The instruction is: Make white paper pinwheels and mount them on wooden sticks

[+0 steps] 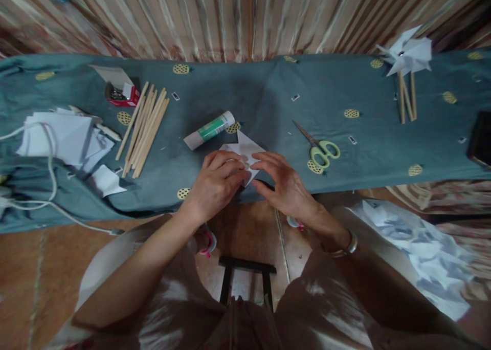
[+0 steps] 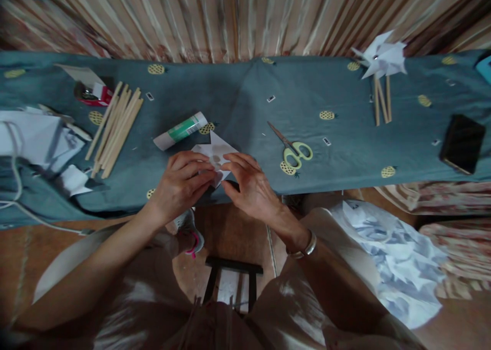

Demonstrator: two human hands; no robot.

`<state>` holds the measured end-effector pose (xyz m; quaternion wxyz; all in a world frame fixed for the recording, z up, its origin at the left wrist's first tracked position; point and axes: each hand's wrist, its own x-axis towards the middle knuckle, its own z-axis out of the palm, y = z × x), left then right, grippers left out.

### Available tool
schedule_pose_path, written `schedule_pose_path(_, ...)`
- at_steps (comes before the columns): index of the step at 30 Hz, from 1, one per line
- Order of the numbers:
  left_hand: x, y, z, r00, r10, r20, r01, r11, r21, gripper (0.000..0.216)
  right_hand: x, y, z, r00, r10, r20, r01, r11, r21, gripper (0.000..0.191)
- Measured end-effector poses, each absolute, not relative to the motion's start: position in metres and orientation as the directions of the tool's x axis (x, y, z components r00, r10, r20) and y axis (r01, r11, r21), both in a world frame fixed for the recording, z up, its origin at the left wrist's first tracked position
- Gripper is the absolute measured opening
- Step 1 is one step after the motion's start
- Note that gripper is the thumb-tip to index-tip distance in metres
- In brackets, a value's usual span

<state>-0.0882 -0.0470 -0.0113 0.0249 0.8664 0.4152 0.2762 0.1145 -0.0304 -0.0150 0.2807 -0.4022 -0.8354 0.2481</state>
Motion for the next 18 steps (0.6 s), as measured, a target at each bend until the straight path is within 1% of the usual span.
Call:
schedule_pose_path(5, -0.0871, -0.0474, -0.0106, 0.555, 0.714, 0.426, 0.692, -0.681, 0.240, 0.015, 0.1154, -0.0294, -0.0153, -0.509, 0.822, 0.258, 0.531, 0.535, -0.658, 0.026)
schedule_pose_path(11, -0.0862, -0.0448, -0.0138, 0.540, 0.714, 0.445, 0.679, -0.682, 0.271, 0.014, 0.1154, -0.0286, -0.0162, -0.511, 0.822, 0.250, 0.525, 0.529, -0.667, 0.032)
schedule_pose_path(13, -0.0854, -0.0441, -0.0158, 0.515, 0.729, 0.451, 0.677, -0.669, 0.308, 0.015, 0.1156, -0.0290, -0.0162, -0.517, 0.822, 0.238, 0.523, 0.524, -0.672, 0.033)
schedule_pose_path(15, -0.0844, -0.0440, -0.0179, 0.479, 0.755, 0.448, 0.665, -0.645, 0.376, 0.015, 0.1159, -0.0299, -0.0148, -0.520, 0.822, 0.230, 0.521, 0.519, -0.677, 0.030)
schedule_pose_path(18, -0.0831, -0.0464, -0.0201, 0.422, 0.789, 0.446, 0.625, -0.610, 0.487, 0.014, 0.1174, -0.0317, -0.0103, -0.514, 0.829, 0.222, 0.511, 0.503, -0.697, 0.015)
